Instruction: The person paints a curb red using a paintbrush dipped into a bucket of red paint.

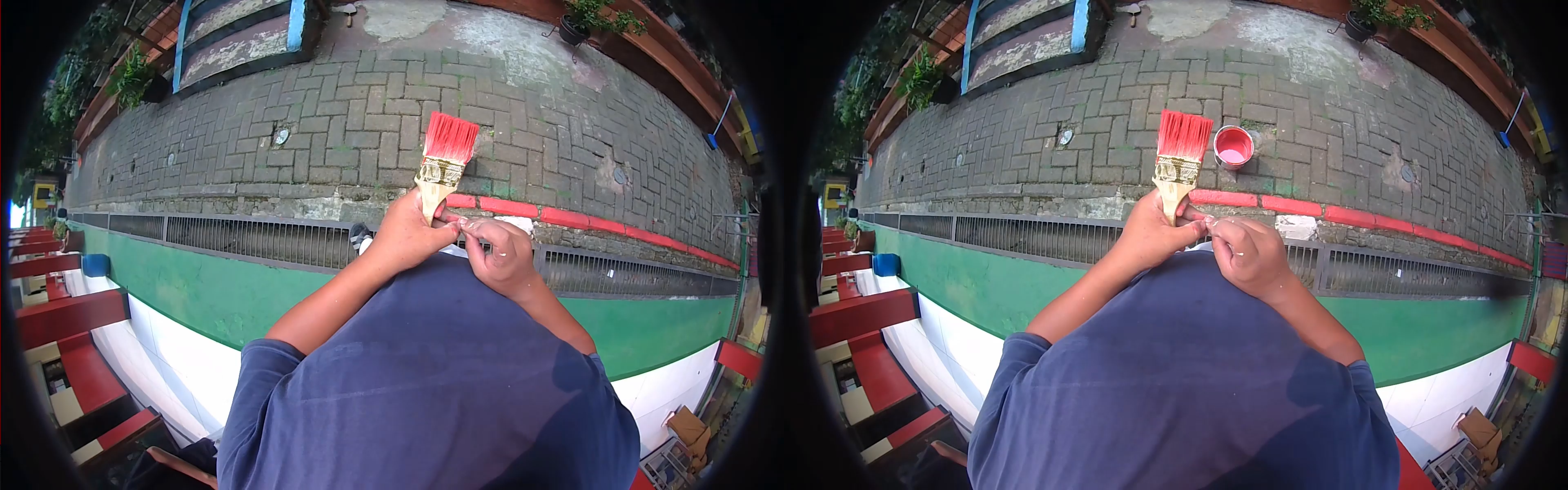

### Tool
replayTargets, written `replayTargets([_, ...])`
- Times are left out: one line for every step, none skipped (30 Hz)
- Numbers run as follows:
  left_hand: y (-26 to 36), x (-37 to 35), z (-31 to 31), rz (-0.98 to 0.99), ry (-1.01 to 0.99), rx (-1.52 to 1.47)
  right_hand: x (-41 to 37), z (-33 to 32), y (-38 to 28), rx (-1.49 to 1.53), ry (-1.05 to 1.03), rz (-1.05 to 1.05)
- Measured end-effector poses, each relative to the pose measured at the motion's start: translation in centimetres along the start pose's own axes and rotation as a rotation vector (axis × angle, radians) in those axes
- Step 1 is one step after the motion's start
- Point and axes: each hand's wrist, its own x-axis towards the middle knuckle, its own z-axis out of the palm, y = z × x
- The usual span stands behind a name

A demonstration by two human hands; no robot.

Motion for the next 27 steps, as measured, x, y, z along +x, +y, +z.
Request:
replayTargets([-0.6,0.2,0.1,0.062,0.021,0.075,0.0,0.1,0.1,-0.012,-0.009,-0.011])
replayTargets([-1.0,0.3,0.2,0.124,0.043,0.149,-0.1,0.2,0.2,-0.024,-0.018,-0.021])
replayTargets([-0.6,0.2,0.4,0.114,0.061,0.203,-0.1,0.3,0.2,-0.026,-0.024,-0.018])
replayTargets([0.3,0.0,0.7,0.101,0.079,0.256,-0.2,0.3,0.2,-0.028,-0.03,-0.013])
replayTargets([1.0,-0.2,0.8,0.089,0.099,0.309,-0.2,0.4,0.3,-0.028,-0.037,-0.01])
replayTargets([1.4,-0.2,0.7,0.088,0.096,0.329,-0.3,0.4,0.3,-0.04,-0.042,-0.008])
replayTargets([1.7,-0.2,0.7,0.087,0.092,0.35,-0.4,0.4,0.3,-0.052,-0.047,-0.005])
replayTargets([1.9,-0.2,0.6,0.087,0.086,0.371,-0.5,0.5,0.3,-0.066,-0.05,-0.001])
replayTargets([1.5,-0.1,0.5,0.106,0.088,0.354,-0.5,0.6,0.3,-0.046,-0.042,0.013])
replayTargets([0.7,0.1,0.4,0.125,0.09,0.337,-0.5,0.7,0.3,-0.028,-0.035,0.027])
replayTargets([0.0,0.2,0.3,0.144,0.091,0.319,-0.6,0.8,0.3,-0.01,-0.027,0.042])
replayTargets([-0.6,0.2,0.0,0.104,0.045,0.239,-0.7,0.9,0.1,0.02,-0.017,0.081])
replayTargets([-1.0,0.3,-0.6,0.063,0.001,0.16,-0.8,1.0,0.0,0.051,-0.007,0.119])
replayTargets([-1.1,0.3,-1.1,0.023,-0.042,0.081,-0.7,1.0,-0.1,0.082,0.003,0.155])
replayTargets([-0.7,0.2,-1.4,-0.004,-0.062,0.048,-0.6,1.0,-0.2,0.079,0.0,0.165])
replayTargets([0.0,0.0,-1.8,-0.033,-0.083,0.015,-0.6,1.1,-0.4,0.075,-0.004,0.176])
replayTargets([0.3,-0.1,-2.0,-0.061,-0.103,-0.019,-0.5,1.2,-0.5,0.072,-0.009,0.187])
replayTargets([0.3,0.0,-2.3,-0.079,-0.115,-0.02,-0.3,1.3,-0.5,0.05,-0.024,0.149])
replayTargets([0.1,0.0,-2.5,-0.098,-0.124,-0.02,-0.4,1.4,-0.5,0.032,-0.04,0.11])
replayTargets([0.1,0.1,-3.0,-0.115,-0.132,-0.022,-0.1,1.6,-0.6,0.013,-0.058,0.069])
replayTargets([-0.2,0.1,-3.6,-0.131,-0.141,-0.106,0.3,2.0,-0.7,0.012,-0.059,0.061])
replayTargets([-0.6,0.3,-4.5,-0.146,-0.15,-0.187,0.6,2.6,-0.8,0.012,-0.058,0.052])
replayTargets([-0.8,0.4,-5.3,-0.161,-0.163,-0.269,1.0,3.0,-1.0,0.008,-0.056,0.044])
replayTargets([-0.6,0.4,-6.0,-0.175,-0.158,-0.284,1.5,3.5,-1.2,0.007,-0.056,0.042])
replayTargets([-0.3,0.5,-6.7,-0.188,-0.155,-0.3,2.1,3.9,-1.4,0.005,-0.056,0.039])
replayTargets([-0.2,0.4,-7.2,-0.2,-0.15,-0.313,2.4,4.3,-1.6,0.004,-0.054,0.035])
replayTargets([0.1,0.4,-7.9,-0.182,-0.15,-0.285,3.0,4.8,-1.8,-0.017,-0.06,0.027])
